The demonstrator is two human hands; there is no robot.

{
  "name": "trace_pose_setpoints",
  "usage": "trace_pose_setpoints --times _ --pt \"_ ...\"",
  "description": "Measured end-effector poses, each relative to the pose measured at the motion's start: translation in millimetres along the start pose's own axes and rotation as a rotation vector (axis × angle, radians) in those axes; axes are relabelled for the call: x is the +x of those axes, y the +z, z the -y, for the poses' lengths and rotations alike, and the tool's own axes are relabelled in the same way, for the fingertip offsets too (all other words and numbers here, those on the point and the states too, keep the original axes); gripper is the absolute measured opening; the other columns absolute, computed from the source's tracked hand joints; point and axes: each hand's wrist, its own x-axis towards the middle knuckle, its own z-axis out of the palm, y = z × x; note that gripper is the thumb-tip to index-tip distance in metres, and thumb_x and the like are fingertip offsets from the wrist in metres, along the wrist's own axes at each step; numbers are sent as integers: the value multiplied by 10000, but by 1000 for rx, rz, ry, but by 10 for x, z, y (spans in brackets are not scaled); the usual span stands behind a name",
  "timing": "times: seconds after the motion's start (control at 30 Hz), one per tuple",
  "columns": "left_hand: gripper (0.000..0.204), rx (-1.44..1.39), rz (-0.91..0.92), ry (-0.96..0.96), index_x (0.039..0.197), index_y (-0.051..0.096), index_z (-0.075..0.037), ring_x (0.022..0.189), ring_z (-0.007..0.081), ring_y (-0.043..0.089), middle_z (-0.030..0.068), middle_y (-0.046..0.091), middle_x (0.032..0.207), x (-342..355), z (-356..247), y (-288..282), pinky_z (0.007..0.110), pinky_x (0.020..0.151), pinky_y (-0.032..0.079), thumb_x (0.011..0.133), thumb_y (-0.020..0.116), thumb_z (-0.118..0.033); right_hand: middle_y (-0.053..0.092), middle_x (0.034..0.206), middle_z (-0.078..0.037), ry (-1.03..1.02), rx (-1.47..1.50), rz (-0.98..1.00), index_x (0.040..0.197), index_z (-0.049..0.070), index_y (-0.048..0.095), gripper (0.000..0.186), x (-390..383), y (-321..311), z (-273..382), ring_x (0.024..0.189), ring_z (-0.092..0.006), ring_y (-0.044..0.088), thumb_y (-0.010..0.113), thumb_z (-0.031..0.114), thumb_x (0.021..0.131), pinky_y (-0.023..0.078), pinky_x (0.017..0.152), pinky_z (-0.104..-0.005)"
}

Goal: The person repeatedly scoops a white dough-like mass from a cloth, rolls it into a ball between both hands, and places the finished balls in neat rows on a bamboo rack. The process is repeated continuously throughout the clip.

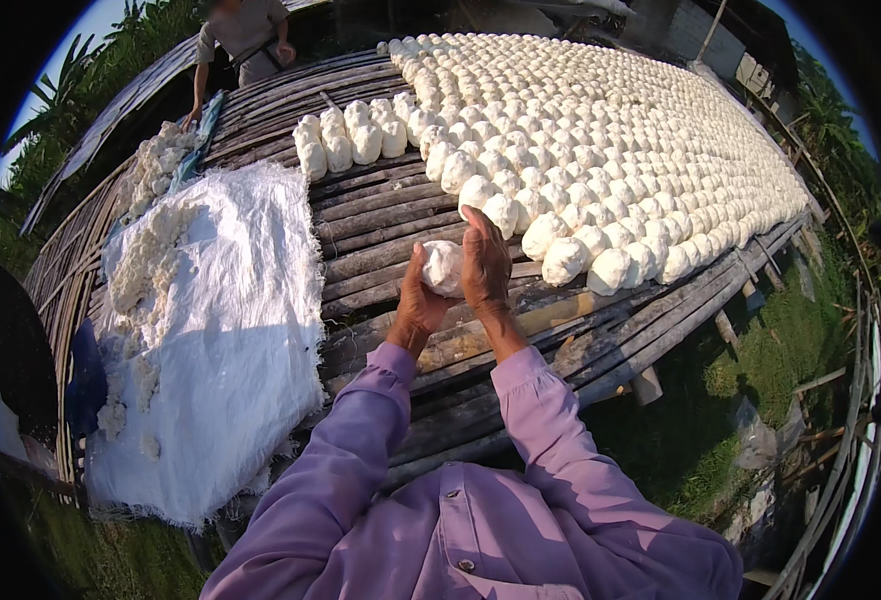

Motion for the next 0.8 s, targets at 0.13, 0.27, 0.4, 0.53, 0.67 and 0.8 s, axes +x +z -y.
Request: trace_pose_setpoints --times 0.13,0.27,0.4,0.53,0.67,0.8 --pt "969 -57 132 -102 1417 453 -61 1272 347 539 144 565 1365 56 3 103 523 1112 370 811 591 -805 714 1067 -184 357 323 -64 1140 41 680 682 77 -25 -137 978 -369 676 290 591 1035 492 874 -454" --pt "1020 -106 7 -39 1414 468 -63 1282 319 526 132 549 1392 47 45 80 545 1111 370 790 522 -868 625 1291 -220 176 256 -47 1392 23 529 754 -110 -169 -117 1182 -358 605 263 631 1035 453 1000 -444" --pt "913 -226 -75 -119 1344 532 -80 1232 318 558 119 576 1349 52 146 143 560 1083 402 827 518 -833 674 1228 -194 215 286 -34 1359 15 574 680 -208 -295 5 1151 -298 638 333 572 1052 473 987 -392" --pt "987 68 66 -34 1365 511 -52 1230 326 561 140 566 1369 99 278 355 540 1076 409 825 440 -875 702 1095 -175 118 12 55 1171 59 689 561 -159 -429 -141 1029 -347 672 408 527 1037 508 893 -414" --pt "1084 14 74 -269 1509 381 -30 1315 344 512 179 474 1486 -49 457 403 537 1094 380 855 309 -890 603 1314 -204 310 635 -252 1386 60 548 718 -415 -664 -480 1224 -322 577 424 649 993 451 1010 -407" --pt "1051 107 166 -392 1485 404 -7 1333 336 498 170 482 1482 -177 776 422 521 1115 367 885 291 -863 381 1515 -243 283 204 33 1550 86 283 953 -1004 -924 -584 1418 -352 368 698 590 855 333 1143 -437"
